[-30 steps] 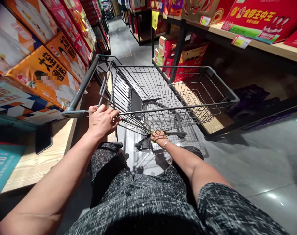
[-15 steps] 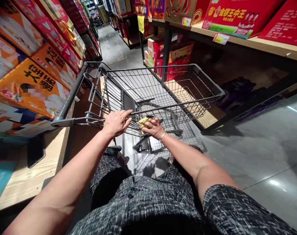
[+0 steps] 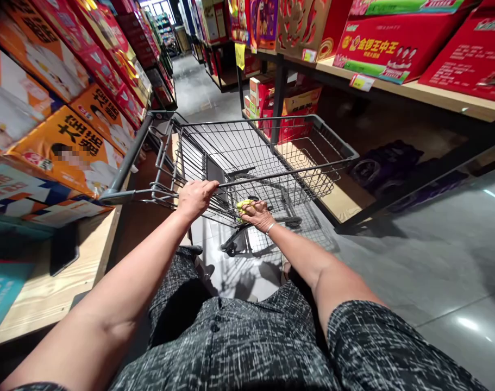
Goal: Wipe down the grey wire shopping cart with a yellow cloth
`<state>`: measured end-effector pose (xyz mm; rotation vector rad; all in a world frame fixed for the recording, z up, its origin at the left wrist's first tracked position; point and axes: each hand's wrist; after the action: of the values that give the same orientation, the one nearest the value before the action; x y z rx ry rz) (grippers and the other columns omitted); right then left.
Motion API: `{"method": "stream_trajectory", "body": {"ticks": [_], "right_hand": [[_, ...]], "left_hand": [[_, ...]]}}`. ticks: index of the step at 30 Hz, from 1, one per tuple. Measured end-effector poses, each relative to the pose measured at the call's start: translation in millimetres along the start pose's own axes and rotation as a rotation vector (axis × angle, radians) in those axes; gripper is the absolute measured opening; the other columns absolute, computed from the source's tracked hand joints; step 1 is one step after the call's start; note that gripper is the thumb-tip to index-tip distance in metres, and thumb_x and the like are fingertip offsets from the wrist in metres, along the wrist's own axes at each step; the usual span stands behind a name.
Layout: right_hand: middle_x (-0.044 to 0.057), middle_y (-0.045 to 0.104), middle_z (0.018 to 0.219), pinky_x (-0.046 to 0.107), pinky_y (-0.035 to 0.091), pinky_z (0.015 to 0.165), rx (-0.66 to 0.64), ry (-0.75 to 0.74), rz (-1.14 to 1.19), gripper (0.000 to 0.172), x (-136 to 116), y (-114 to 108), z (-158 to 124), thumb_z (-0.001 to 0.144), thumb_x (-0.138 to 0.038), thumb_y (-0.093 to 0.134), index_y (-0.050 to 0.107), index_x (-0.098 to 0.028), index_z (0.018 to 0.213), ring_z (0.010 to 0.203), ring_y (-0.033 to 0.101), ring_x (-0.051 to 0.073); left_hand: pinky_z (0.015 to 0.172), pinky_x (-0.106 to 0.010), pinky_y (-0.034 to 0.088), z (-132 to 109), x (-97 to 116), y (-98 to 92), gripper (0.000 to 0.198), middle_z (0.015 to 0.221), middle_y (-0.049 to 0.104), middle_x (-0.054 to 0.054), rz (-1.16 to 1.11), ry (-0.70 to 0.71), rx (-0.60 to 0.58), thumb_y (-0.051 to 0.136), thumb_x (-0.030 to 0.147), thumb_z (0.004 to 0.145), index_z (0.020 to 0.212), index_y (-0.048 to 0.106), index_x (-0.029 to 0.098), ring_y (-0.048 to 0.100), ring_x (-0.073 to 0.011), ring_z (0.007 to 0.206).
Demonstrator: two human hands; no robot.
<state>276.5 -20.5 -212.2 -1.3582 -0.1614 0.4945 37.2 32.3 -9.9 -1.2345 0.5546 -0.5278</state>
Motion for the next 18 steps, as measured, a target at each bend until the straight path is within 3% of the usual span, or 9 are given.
{"method": "stream_trajectory", "body": {"ticks": [3, 6, 9, 12, 15, 18], "right_hand": [[0.003, 0.067, 0.136, 0.051, 0.039, 0.109, -0.049, 0.005, -0.029, 0.038, 7, 14, -17, 0.097, -0.02, 0.055, 0.076, -0.041, 0.121, 0.126, 0.05, 0.028], [0.003, 0.069, 0.127, 0.045, 0.042, 0.101, -0.122, 0.109, -0.083, 0.031, 21, 27, -41, 0.094, -0.022, 0.057, 0.079, -0.037, 0.109, 0.121, 0.05, 0.027], [0.005, 0.068, 0.129, 0.043, 0.04, 0.097, -0.076, 0.213, -0.138, 0.03, 31, 26, -46, 0.092, -0.021, 0.059, 0.079, -0.035, 0.11, 0.116, 0.048, 0.027], [0.005, 0.066, 0.129, 0.043, 0.037, 0.097, 0.183, 0.13, -0.148, 0.032, 25, 1, -23, 0.092, -0.021, 0.062, 0.078, -0.037, 0.114, 0.115, 0.045, 0.027], [0.005, 0.063, 0.124, 0.043, 0.036, 0.103, 0.536, 0.044, -0.15, 0.029, 12, -42, 12, 0.093, -0.027, 0.067, 0.077, -0.04, 0.117, 0.12, 0.043, 0.027], [0.005, 0.059, 0.127, 0.046, 0.035, 0.108, 0.706, 0.093, -0.148, 0.032, 2, -74, 40, 0.094, -0.031, 0.069, 0.074, -0.044, 0.123, 0.127, 0.039, 0.029]], "left_hand": [[0.108, -0.043, 0.044, -3, -6, 2.9, 0.034, 0.104, 0.081, -0.007, -0.022, -0.005, 0.039, 0.041, 0.026, 0.109, 0.12, 0.073, 0.027, 0.075, -0.0227, 0.1], [0.122, -0.049, 0.034, -10, -16, 8.1, 0.035, 0.112, 0.081, -0.006, -0.062, -0.02, 0.073, 0.041, 0.027, 0.109, 0.122, 0.073, 0.029, 0.073, -0.0238, 0.118], [0.128, -0.06, 0.018, -18, -29, 10.5, 0.036, 0.131, 0.076, -0.005, -0.087, -0.028, 0.076, 0.046, 0.03, 0.106, 0.134, 0.069, 0.033, 0.061, -0.0281, 0.138], [0.128, -0.067, 0.009, -25, -43, 8.6, 0.05, 0.154, 0.061, -0.005, -0.074, -0.039, 0.041, 0.055, 0.038, 0.101, 0.151, 0.056, 0.036, 0.049, -0.0339, 0.149], [0.125, -0.064, 0.017, -32, -56, 7.2, 0.061, 0.159, 0.056, -0.005, -0.061, -0.06, 0.001, 0.058, 0.042, 0.097, 0.158, 0.048, 0.036, 0.048, -0.0338, 0.149], [0.121, -0.058, 0.025, -37, -68, 9.9, 0.065, 0.158, 0.057, -0.006, -0.058, -0.097, 0.017, 0.059, 0.047, 0.095, 0.158, 0.047, 0.035, 0.052, -0.0329, 0.144]]}}
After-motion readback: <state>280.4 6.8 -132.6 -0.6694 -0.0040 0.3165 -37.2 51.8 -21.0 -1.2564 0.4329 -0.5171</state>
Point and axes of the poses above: each hand's wrist, its own z-axis towards the middle knuckle, its own y-axis out of the palm, x = y × z
